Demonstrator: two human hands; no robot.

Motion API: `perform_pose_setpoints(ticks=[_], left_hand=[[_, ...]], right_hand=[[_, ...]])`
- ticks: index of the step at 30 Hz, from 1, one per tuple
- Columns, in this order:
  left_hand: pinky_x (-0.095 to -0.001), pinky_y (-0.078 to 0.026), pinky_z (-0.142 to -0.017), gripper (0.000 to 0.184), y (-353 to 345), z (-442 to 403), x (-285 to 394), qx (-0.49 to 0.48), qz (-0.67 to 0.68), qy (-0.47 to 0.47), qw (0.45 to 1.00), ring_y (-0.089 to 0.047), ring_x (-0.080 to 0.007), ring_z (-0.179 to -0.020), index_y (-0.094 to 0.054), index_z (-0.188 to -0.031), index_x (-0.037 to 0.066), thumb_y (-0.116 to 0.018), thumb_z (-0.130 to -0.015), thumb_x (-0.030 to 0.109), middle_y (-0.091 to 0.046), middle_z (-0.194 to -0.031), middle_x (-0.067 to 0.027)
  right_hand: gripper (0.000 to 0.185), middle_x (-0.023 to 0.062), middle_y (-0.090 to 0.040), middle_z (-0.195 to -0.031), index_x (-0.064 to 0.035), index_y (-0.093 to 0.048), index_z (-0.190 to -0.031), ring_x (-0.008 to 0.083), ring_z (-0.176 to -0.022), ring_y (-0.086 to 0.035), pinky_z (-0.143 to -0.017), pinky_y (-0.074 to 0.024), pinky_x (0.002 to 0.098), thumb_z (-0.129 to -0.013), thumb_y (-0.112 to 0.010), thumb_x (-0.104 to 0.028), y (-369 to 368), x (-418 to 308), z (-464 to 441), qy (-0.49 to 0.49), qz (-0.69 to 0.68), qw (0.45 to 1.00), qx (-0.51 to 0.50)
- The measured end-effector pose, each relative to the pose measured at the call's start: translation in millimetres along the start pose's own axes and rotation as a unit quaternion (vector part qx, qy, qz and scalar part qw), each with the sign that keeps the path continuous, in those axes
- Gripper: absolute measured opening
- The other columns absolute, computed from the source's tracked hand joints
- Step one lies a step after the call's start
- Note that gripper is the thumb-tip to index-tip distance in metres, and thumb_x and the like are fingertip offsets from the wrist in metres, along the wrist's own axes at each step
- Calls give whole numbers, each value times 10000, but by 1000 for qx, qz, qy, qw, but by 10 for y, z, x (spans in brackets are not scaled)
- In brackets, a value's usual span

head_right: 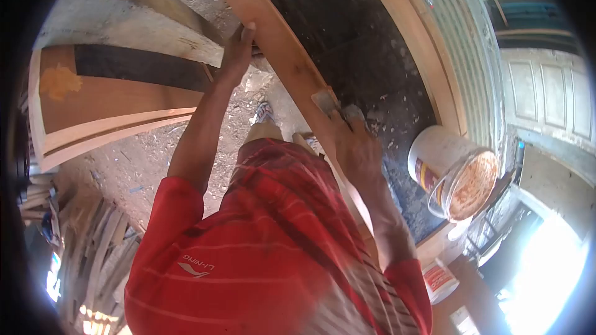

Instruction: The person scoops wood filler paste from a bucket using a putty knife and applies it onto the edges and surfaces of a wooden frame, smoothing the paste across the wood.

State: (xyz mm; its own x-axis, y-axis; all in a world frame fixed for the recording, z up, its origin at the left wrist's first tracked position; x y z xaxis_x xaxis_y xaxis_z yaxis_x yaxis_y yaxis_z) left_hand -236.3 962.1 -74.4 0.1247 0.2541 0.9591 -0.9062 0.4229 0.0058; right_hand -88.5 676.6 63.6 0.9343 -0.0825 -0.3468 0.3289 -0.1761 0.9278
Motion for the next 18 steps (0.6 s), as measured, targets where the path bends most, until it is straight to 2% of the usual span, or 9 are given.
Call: perform_pose_setpoints(ticks=[1, 2, 5, 9, 11, 15, 17, 18], left_hand=[[-396, -656, -876, 784, 2, 42, -44, 14, -1, -2, 1000, -771, -237, -991, -523, -1532, 25, -513, -1099, 677, -723, -1196, -145], [-390, -652, -871, 798, 0, -43, -159, -15, 8, -11, 1000, -772, -239, -996, -523, -1526, 14, -518, -1094, 685, -727, -1186, -145], [-396, -673, -814, 713, -17, 22, -56, -21, 4, -9, 1000, -788, -266, -968, -549, -1511, 0, -502, -1124, 597, -737, -1196, -177], [-382, -646, -854, 737, -19, 68, 25, 22, -10, -19, 1000, -771, -248, -976, -568, -1483, 15, -504, -1111, 648, -727, -1182, -141], [-390, -638, -876, 725, -21, 110, -98, -11, -28, 14, 999, -758, -239, -986, -550, -1520, 24, -511, -1115, 624, -727, -1188, -143], [-385, -624, -866, 749, 130, -92, 45, -3, -46, 2, 999, -742, -228, -1025, -538, -1548, 35, -525, -1107, 640, -725, -1218, -133], [-381, -616, -858, 766, 60, -24, -135, -18, -46, 28, 998, -735, -222, -1046, -533, -1563, 45, -531, -1100, 655, -721, -1248, -126], [-383, -619, -862, 772, 38, 7, -103, -33, -25, 13, 999, -733, -224, -1041, -527, -1573, 50, -534, -1097, 658, -724, -1248, -124]], right_hand=[[351, 188, -655, -991, -59, -724, -1321, 407, -781, -740, -648, -625, 496, -979, -650, -43, -40, 29, -116, -5, -10, 1000, -16], [350, 191, -655, -995, -56, -723, -1323, 414, -776, -739, -644, -624, 501, -981, -651, -47, -71, 61, -179, -25, -19, 999, -36], [357, 192, -661, -999, -58, -722, -1332, 424, -767, -738, -634, -618, 512, -981, -655, -60, -35, 110, 43, -41, -9, 998, -51], [366, 190, -669, -1013, -64, -722, -1344, 426, -772, -740, -631, -610, 511, -985, -652, -70, -105, 129, -118, -32, -3, 999, -33], [364, 192, -667, -1019, -64, -723, -1343, 424, -776, -741, -634, -610, 513, -986, -651, -69, -64, 102, -91, -43, -8, 998, -49], [370, 204, -667, -1051, -66, -720, -1353, 424, -792, -743, -650, -617, 512, -992, -641, -62, -70, 187, 50, -25, 20, 998, -60], [363, 202, -680, -1042, -75, -722, -1372, 435, -814, -737, -670, -610, 518, -1016, -656, -96, -93, 170, -258, -48, -15, 997, -61], [360, 201, -687, -1037, -79, -723, -1382, 440, -825, -733, -680, -606, 522, -1029, -663, -114, -85, 178, -330, -60, -31, 996, -61]])
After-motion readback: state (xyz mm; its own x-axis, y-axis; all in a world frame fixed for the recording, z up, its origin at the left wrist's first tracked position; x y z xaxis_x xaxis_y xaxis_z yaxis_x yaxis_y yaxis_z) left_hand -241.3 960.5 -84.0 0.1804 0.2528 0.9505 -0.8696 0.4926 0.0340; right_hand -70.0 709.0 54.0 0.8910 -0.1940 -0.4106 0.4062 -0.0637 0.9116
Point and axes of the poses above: each hand's wrist, its own z-axis away from the middle knuckle, its own y-axis out of the back of the hand, x = y × z, the point moved 9 cm from there along -z, towards the middle knuckle
